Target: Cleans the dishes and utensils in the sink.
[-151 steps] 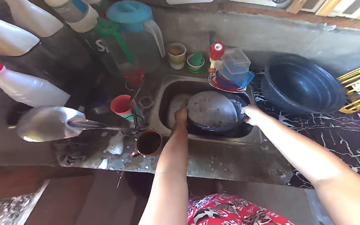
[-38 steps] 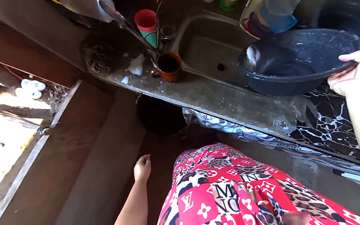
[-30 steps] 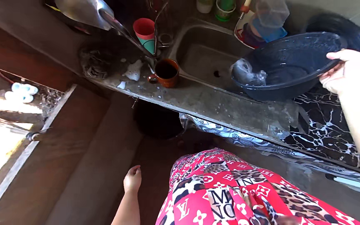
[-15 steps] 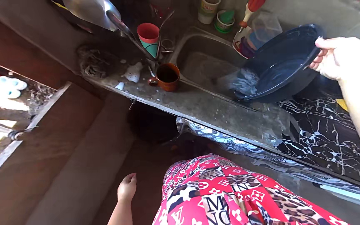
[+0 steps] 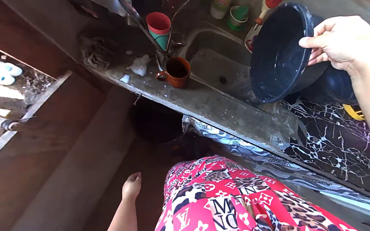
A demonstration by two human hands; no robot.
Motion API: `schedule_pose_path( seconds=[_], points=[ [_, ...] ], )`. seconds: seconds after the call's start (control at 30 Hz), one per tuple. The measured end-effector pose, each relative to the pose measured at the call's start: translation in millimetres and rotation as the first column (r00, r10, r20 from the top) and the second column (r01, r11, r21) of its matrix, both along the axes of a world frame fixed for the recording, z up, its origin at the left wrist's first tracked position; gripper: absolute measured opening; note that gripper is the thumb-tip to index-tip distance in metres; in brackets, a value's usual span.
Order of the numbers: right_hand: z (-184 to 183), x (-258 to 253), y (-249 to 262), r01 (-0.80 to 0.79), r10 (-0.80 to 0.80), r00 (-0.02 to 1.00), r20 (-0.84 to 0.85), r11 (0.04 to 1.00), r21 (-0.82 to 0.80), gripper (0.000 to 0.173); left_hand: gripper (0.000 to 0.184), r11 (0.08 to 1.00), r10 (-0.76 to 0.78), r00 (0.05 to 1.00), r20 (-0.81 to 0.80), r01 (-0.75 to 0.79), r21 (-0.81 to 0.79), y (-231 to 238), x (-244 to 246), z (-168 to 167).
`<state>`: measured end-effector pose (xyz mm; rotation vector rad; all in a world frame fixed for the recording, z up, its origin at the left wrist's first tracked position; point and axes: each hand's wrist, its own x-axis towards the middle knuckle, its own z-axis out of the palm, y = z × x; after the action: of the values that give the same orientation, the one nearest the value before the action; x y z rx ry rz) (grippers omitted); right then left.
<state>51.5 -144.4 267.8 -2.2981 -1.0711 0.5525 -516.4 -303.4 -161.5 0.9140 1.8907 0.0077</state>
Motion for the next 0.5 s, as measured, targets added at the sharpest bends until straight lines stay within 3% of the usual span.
schedule_pose_path(
  seconds=[0.1, 0.2, 0.33, 0.5],
  points=[
    [0.3, 14.0, -7.7, 0.040, -0.039, 0.999, -0.024, 0.996, 0.078, 0.017, 0.036, 1.000, 0.009, 1.000, -0.003, -0.009, -0.002, -1.4, -1.6, 0.0],
    [-7.4, 46.7, -24.1, 0.122, -0.065, 0.975, -0.214, 0.956, 0.266, 0.012, 0.036, 1.000, 0.027, 1.000, -0.002, -0.027, -0.013, -4.4, -4.0, -1.1],
    [-19.7, 82.2, -49.6, 0.413, -0.080, 0.801, -0.593, 0.791, 0.452, 0.008, 0.037, 0.998, 0.041, 0.999, -0.004, -0.041, -0.041, -8.0, -6.1, -5.5],
    [-25.4, 100.4, -71.2, 0.640, -0.154, 0.661, -0.735, 0.627, 0.444, 0.010, 0.037, 0.998, 0.012, 1.000, -0.014, -0.013, -0.055, -4.9, -6.2, -9.4]
  ],
)
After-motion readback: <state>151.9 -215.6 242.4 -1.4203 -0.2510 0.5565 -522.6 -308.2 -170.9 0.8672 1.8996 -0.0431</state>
